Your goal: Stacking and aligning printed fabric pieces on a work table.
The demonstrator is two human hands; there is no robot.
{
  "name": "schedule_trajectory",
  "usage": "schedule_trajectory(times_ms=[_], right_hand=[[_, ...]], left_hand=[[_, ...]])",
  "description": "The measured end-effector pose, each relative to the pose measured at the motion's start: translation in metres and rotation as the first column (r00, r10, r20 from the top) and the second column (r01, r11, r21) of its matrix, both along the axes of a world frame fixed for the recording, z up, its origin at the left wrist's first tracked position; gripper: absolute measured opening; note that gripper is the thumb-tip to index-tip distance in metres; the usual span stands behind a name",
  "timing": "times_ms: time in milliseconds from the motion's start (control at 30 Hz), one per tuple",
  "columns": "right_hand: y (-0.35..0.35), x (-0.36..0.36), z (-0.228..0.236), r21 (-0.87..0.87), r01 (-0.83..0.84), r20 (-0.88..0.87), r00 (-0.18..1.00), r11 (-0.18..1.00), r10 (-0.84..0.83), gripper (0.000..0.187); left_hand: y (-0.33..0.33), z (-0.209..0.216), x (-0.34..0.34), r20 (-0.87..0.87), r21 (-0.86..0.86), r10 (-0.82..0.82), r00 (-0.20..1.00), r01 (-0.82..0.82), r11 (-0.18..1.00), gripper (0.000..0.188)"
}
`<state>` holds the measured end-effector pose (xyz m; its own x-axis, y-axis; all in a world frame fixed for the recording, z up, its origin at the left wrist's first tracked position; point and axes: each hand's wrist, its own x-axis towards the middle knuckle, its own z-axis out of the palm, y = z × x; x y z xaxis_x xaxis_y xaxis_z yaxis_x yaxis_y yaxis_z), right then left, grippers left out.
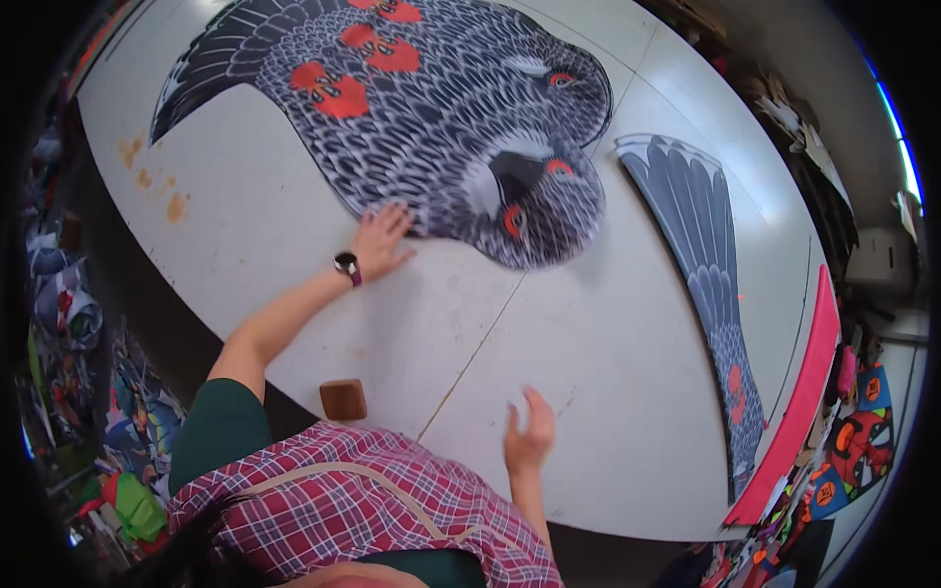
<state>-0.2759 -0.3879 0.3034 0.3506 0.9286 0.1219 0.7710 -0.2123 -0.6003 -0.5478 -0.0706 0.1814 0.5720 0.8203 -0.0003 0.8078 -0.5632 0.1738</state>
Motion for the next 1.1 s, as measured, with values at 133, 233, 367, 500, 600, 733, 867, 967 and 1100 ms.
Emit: schedule_trajectory(times_ms=[133, 233, 367, 500, 600, 733, 867, 967, 1100], right_hand=[[-0.146, 0.114, -0.049, 0.05, -0.496, 0.065, 0.868, 0.867, 0.493, 0.056], [-0.261, 0.224, -0.098, -0.02, -0.515, 0.185, 0.84, 0.857, 0.51, 0.067], [-0.323, 0.274, -0.104, -0.244, -0.441, 0.234, 0.837, 0.863, 0.494, 0.069], [-0.322, 0.303, -0.136, -0.215, -0.443, 0.44, 0.752, 0.87, 0.491, 0.053], [-0.34, 0.372, -0.152, -0.153, -0.343, 0.367, 0.851, 0.927, 0.375, 0.037], [-0.322, 0.339, -0.048, -0.115, -0.158, 0.402, 0.895, 0.981, 0.191, 0.035], [-0.32, 0.287, 0.029, 0.043, 0.046, 0.438, 0.897, 0.998, -0.061, 0.037], [-0.358, 0.349, 0.04, 0.009, 0.188, 0.495, 0.853, 0.982, -0.167, 0.042], [-0.388, 0.378, 0.041, -0.1, 0.316, 0.499, 0.836, 0.944, -0.227, 0.04]], left_hand=[[-0.369, -0.021, 0.231, 0.226, -0.087, -0.076, 0.971, 0.098, 0.991, 0.052], [-0.53, -0.024, 0.323, 0.548, -0.409, 0.111, 0.829, 0.15, 0.9, 0.048], [-0.561, -0.005, 0.242, 0.507, -0.065, 0.068, 0.859, -0.04, 0.997, 0.046], [-0.534, -0.011, 0.153, 0.219, 0.033, 0.208, 0.953, -0.22, 0.975, 0.06], [-0.562, -0.064, 0.182, 0.266, -0.075, 0.33, 0.906, -0.322, 0.944, 0.068], [-0.542, -0.088, 0.205, 0.374, -0.229, 0.413, 0.83, -0.349, 0.909, 0.082], [-0.36, 0.028, 0.066, 0.199, -0.028, 0.153, 0.968, -0.15, 0.988, 0.103], [-0.309, 0.02, 0.027, 0.206, 0.049, 0.121, 0.971, -0.134, 0.99, 0.105], [-0.308, 0.019, -0.021, -0.086, -0.045, 0.146, 0.986, -0.15, 0.988, 0.083]])
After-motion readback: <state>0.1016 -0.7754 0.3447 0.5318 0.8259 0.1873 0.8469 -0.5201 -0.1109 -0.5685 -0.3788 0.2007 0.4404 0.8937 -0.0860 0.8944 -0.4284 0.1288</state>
